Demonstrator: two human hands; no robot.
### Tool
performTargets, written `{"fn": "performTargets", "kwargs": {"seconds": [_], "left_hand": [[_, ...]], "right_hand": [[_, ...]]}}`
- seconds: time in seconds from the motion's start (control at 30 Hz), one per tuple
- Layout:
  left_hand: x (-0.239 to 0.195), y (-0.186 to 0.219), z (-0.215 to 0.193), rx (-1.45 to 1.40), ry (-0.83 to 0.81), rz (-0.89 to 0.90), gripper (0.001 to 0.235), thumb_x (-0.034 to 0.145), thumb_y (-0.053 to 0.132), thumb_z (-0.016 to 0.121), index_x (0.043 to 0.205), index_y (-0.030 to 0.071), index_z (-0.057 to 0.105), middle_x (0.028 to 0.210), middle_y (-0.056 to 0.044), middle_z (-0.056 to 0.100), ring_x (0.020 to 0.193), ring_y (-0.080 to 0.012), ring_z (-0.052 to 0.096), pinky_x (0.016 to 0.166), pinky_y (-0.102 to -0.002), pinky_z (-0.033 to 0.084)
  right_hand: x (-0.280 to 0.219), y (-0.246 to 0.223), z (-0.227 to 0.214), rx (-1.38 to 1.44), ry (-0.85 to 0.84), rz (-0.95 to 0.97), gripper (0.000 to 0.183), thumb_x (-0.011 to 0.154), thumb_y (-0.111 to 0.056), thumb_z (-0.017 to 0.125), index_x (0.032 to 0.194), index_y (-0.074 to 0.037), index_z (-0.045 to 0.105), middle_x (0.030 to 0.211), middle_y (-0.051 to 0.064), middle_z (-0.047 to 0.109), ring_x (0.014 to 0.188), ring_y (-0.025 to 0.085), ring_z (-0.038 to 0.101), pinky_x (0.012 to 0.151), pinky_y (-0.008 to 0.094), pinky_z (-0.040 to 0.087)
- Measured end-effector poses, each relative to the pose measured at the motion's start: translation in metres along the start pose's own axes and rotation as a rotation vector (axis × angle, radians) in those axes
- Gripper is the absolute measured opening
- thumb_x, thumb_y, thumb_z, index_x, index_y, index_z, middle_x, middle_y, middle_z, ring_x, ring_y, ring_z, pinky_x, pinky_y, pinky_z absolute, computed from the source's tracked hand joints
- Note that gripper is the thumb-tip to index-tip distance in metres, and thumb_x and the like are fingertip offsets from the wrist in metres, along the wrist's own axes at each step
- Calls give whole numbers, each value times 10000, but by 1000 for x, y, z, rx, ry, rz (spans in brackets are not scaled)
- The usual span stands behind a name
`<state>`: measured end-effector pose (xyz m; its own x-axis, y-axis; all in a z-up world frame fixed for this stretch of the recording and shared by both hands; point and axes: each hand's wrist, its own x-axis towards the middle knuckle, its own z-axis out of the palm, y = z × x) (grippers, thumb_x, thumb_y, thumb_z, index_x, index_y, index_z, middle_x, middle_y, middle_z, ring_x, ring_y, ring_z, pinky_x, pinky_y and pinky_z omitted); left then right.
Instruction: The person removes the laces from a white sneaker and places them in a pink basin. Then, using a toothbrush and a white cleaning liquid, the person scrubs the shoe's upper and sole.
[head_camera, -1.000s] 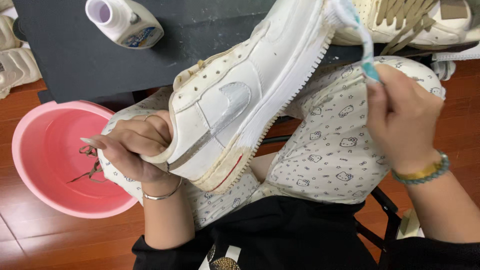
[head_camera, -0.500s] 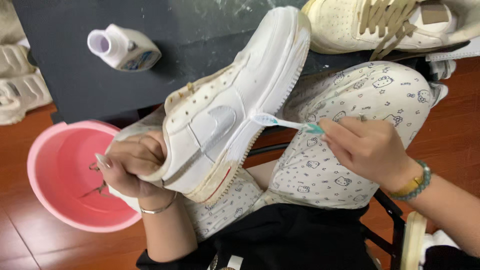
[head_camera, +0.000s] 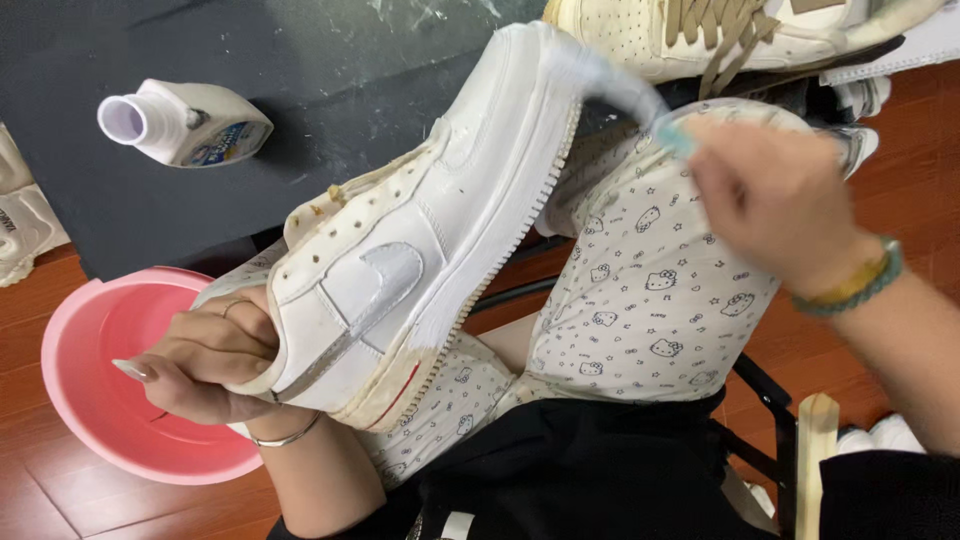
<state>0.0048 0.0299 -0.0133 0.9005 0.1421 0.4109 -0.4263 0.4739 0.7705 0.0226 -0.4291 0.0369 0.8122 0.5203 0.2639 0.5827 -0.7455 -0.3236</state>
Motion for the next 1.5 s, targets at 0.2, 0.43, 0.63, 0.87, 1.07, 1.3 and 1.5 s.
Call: {"fn": "performTargets", "kwargs": {"seconds": [0.2, 0.43, 0.63, 0.87, 1.07, 1.3, 1.5], "left_hand": [[-1, 2, -5, -31, 7, 12, 692, 1084, 418, 280, 471, 125, 410, 397, 10, 335, 346, -120, 212, 368, -293, 280], [3, 1, -11, 29, -52, 45, 656, 1083, 412, 275, 506, 130, 409, 382, 20, 346, 312, -96, 230, 355, -275, 260], [7, -16, -11, -24, -33, 60, 607, 1098, 408, 248, 539, 176, 301, 446, 61, 222, 379, -89, 152, 378, -303, 215], [8, -11, 35, 25, 140, -121, 720, 1173, 398, 245, 508, 123, 257, 449, -1, 222, 404, -130, 155, 447, -301, 215], [17, -14, 47, -40, 117, -58, 672, 1138, 387, 244, 518, 128, 253, 423, -16, 232, 379, -138, 160, 412, -289, 235], [17, -11, 51, -8, 161, 4, 669, 1149, 334, 265, 517, 114, 282, 435, -14, 276, 358, -125, 177, 397, -271, 245], [18, -10, 47, -83, 195, -88, 695, 1187, 335, 287, 522, 132, 304, 419, -22, 302, 364, -137, 172, 433, -283, 237]], "right_hand": [[-12, 12, 18, 98, -73, 146, 259, 1111, -136, 526, 898, -62, 653, 636, 14, 531, 497, 77, 485, 477, 229, 379], [-16, 11, 28, 65, -77, 89, 265, 1089, -153, 568, 846, -68, 627, 595, 11, 489, 469, 95, 455, 427, 227, 379], [-1, -26, 33, 41, -75, 134, 163, 1100, -161, 591, 1027, -36, 666, 612, 7, 515, 468, 90, 452, 389, 223, 370], [-10, -137, 57, 247, -100, 21, 211, 960, -186, 670, 1093, -26, 704, 710, 28, 632, 457, 67, 505, 364, 212, 387], [-8, -119, 45, 114, -100, 161, 61, 924, -87, 681, 964, -49, 654, 764, 70, 598, 600, 196, 563, 520, 347, 474], [-4, -119, 37, 32, -162, 176, 85, 927, -68, 698, 882, -49, 628, 752, 83, 591, 595, 204, 581, 525, 359, 496], [-22, -159, 51, 276, -147, 97, 136, 927, -132, 678, 1012, -33, 714, 732, 64, 659, 476, 105, 547, 401, 278, 443]]}}
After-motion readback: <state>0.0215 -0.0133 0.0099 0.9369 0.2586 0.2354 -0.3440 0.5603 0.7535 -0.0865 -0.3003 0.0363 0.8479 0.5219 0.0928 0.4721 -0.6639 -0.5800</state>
